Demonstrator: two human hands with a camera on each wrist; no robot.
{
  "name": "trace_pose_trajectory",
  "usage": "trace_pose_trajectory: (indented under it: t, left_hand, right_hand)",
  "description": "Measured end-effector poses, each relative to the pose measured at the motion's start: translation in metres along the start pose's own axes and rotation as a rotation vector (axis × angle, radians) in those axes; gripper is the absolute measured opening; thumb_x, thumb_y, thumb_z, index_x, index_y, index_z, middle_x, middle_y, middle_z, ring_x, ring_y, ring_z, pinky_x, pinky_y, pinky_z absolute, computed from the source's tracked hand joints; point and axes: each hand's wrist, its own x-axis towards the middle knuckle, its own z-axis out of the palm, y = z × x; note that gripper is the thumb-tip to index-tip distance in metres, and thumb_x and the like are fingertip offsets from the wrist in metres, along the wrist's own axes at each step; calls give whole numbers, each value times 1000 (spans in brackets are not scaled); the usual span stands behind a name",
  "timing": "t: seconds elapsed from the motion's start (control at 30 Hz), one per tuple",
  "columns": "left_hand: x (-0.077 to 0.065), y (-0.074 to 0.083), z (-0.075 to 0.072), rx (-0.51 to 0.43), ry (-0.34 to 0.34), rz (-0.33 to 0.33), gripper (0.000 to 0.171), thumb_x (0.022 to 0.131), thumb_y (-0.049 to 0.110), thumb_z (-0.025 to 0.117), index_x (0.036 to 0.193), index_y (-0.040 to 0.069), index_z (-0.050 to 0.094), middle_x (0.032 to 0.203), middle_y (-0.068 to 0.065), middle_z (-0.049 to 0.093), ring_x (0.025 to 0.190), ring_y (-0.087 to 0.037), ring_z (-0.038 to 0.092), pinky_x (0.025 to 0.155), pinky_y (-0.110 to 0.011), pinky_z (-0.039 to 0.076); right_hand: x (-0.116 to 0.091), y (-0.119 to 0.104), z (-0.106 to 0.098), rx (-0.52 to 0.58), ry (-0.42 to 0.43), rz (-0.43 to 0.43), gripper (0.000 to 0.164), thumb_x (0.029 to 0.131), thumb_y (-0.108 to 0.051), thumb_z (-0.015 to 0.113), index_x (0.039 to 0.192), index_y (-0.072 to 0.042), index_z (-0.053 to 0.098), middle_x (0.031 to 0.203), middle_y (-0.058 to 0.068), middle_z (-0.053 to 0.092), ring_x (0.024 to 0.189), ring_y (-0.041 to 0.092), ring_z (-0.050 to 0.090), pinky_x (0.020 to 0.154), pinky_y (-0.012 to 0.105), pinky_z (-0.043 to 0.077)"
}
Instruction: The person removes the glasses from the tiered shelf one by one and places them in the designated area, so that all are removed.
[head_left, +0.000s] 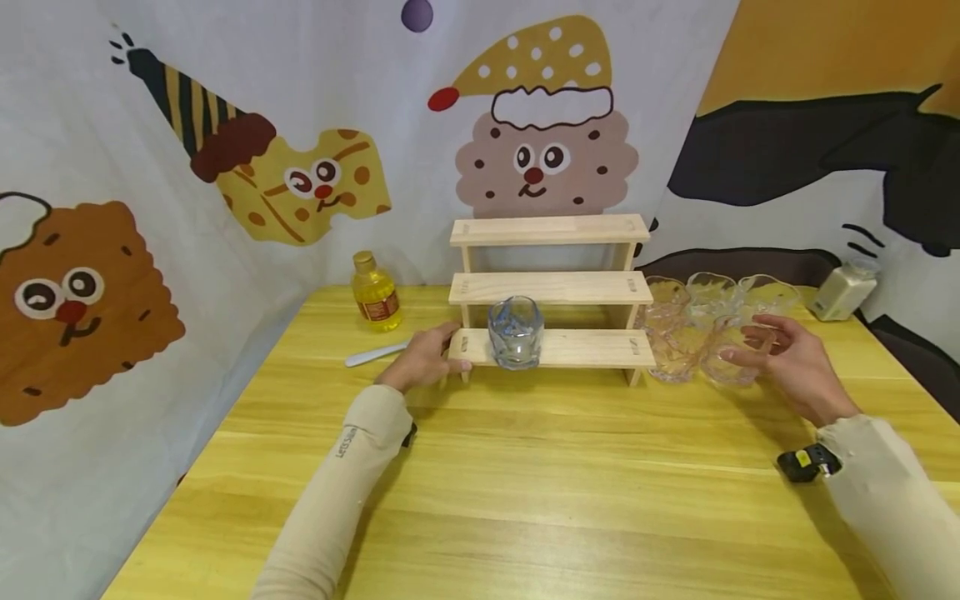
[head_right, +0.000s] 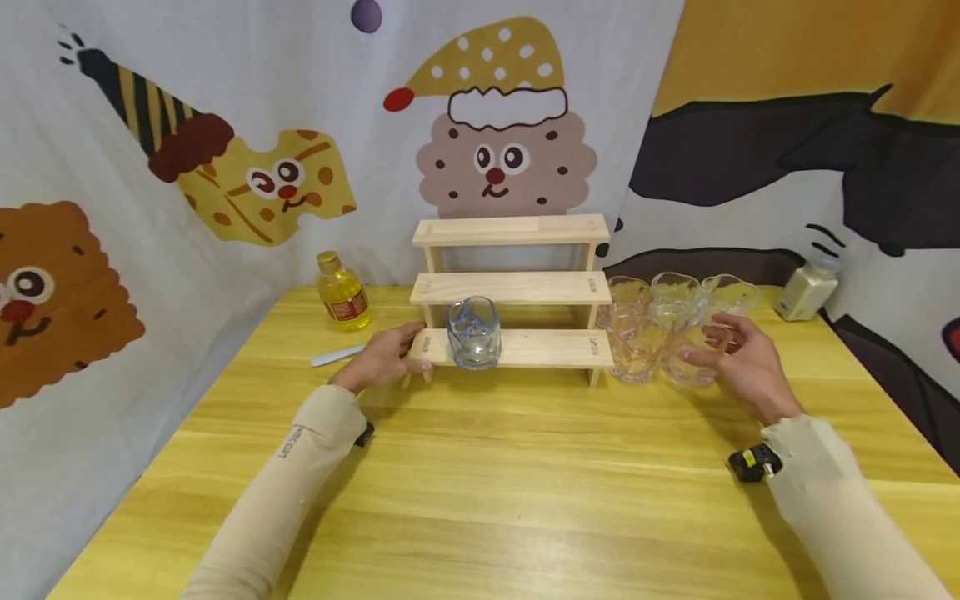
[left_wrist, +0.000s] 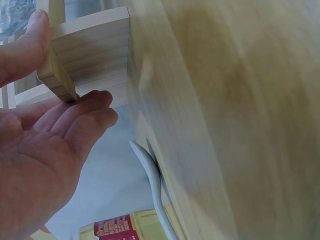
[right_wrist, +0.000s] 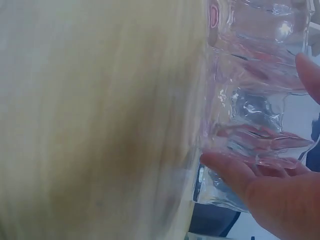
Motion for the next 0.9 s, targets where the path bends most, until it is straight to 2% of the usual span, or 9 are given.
trace_pose_trajectory:
  t: [0.07, 0.17, 0.27, 0.4, 0.47, 0.53, 0.63, 0.77, 0.9]
  left_hand:
    - [0, 0, 0, 3, 4, 0, 75, 95, 27, 71, 156, 5, 34, 154, -20, 47, 142, -35, 47, 116, -48, 44]
    - [0, 0, 1, -1, 7, 2, 75, 95, 27, 71, 156, 5, 34, 154, -20, 47, 142, -34, 47, 116, -47, 44]
    - [0, 0, 1, -8, 8, 5, 76, 95, 27, 71, 156, 5, 33, 155, -20, 46, 143, -34, 46, 117, -47, 43]
    - [-1, 0, 1, -18, 7, 6, 76, 95, 27, 71, 156, 4, 33, 155, -20, 46, 143, -34, 46, 116, -47, 43]
    - [-1, 0, 1, -19, 5, 5, 76, 95, 27, 71, 156, 4, 33, 155, -20, 46, 143, -34, 46, 116, -47, 43]
    - [-1, 0, 1, -17, 3, 6, 76, 95, 27, 71, 157, 4, 32, 156, -20, 45, 143, -34, 45, 116, -47, 43]
    - [-1, 0, 1, -18, 1, 5, 77, 95, 26, 71, 157, 4, 32, 156, -20, 44, 144, -35, 45, 116, -47, 43]
    - [-2, 0, 1, -19, 1, 6, 77, 95, 26, 70, 157, 3, 31, 156, -20, 45, 143, -34, 46, 116, -47, 44]
    - [-1, 1, 1, -26, 1, 6, 76, 95, 26, 70, 157, 4, 32, 155, -20, 46, 143, -34, 46, 116, -46, 44]
  right_hand:
    - [0, -1, 1, -19, 2, 0, 94, 90, -38, 75, 157, 2, 23, 142, 22, 49, 101, -6, 47, 69, 5, 47]
    - [0, -2, 3, -64, 12, 3, 95, 90, -39, 76, 156, 3, 23, 147, 34, 44, 110, 15, 53, 67, 4, 42]
    - [0, -2, 4, -100, 20, 2, 96, 90, -41, 76, 156, 3, 23, 146, 36, 46, 116, 36, 50, 66, 7, 39]
    - [1, -5, 4, -128, 16, 6, 99, 89, -43, 75, 157, 4, 21, 144, 37, 47, 116, 41, 49, 67, 13, 41]
    - [0, -8, 3, -130, -4, 16, 103, 89, -45, 75, 158, 4, 16, 147, 38, 43, 120, 45, 48, 75, 25, 48]
    - [-1, -11, 2, -132, -33, 29, 109, 88, -47, 75, 159, 3, 10, 150, 40, 36, 126, 52, 43, 85, 42, 51]
    - [-3, -20, 1, -172, -57, 46, 118, 86, -51, 76, 160, 1, 1, 156, 43, 20, 133, 63, 32, 95, 70, 40]
    - [-6, -34, 1, -263, 4, 18, 118, 86, -51, 76, 160, 2, 2, 159, 42, 13, 133, 67, 27, 100, 78, 33]
    - [-9, -47, 4, -309, 103, -58, 105, 90, -42, 74, 159, 3, 10, 159, 39, 18, 135, 65, 28, 102, 78, 30]
